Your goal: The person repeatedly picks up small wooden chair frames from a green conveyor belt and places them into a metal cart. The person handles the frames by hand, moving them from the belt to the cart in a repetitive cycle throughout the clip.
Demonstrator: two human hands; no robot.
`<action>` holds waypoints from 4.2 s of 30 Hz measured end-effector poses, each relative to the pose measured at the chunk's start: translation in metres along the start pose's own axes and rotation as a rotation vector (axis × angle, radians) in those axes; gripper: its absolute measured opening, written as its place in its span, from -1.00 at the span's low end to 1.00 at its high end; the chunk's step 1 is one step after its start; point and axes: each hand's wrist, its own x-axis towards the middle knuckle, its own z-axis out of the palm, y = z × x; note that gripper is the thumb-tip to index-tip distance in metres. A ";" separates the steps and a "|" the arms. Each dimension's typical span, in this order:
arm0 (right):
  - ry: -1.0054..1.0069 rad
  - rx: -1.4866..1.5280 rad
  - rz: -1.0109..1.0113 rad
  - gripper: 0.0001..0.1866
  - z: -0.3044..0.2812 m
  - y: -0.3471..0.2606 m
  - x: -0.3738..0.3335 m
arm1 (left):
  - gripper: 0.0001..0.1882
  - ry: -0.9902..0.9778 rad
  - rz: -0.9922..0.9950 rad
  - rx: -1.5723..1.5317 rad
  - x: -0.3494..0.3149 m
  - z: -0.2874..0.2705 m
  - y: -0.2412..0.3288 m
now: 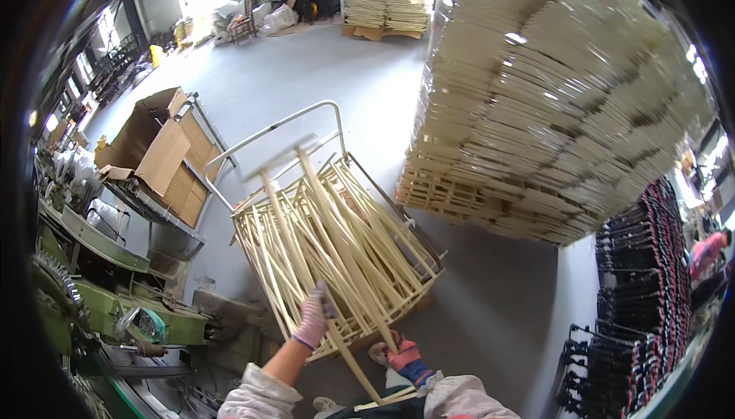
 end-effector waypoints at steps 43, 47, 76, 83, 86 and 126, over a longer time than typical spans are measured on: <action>-0.399 -0.363 -1.066 -0.61 0.220 -0.108 0.097 | -0.54 1.187 0.605 0.803 -0.249 -0.228 -0.079; -0.588 -0.189 -1.061 -0.49 0.316 -0.175 -0.046 | -0.50 1.730 0.606 0.679 -0.406 -0.329 -0.081; -1.323 -0.812 -1.948 0.19 0.667 -0.675 -0.799 | -0.53 1.129 1.411 -0.734 -0.901 -0.809 -0.027; -1.503 -0.416 -1.650 -0.22 0.678 -0.653 -0.776 | -0.68 0.935 1.612 -0.791 -0.905 -0.816 -0.031; -1.518 -0.363 -1.737 -0.45 0.677 -0.668 -0.784 | -0.71 1.078 1.471 -0.690 -0.912 -0.820 -0.025; -2.867 -0.593 0.889 -0.36 0.653 -0.459 -0.692 | -0.58 1.413 1.136 -1.115 -0.788 -0.634 -0.075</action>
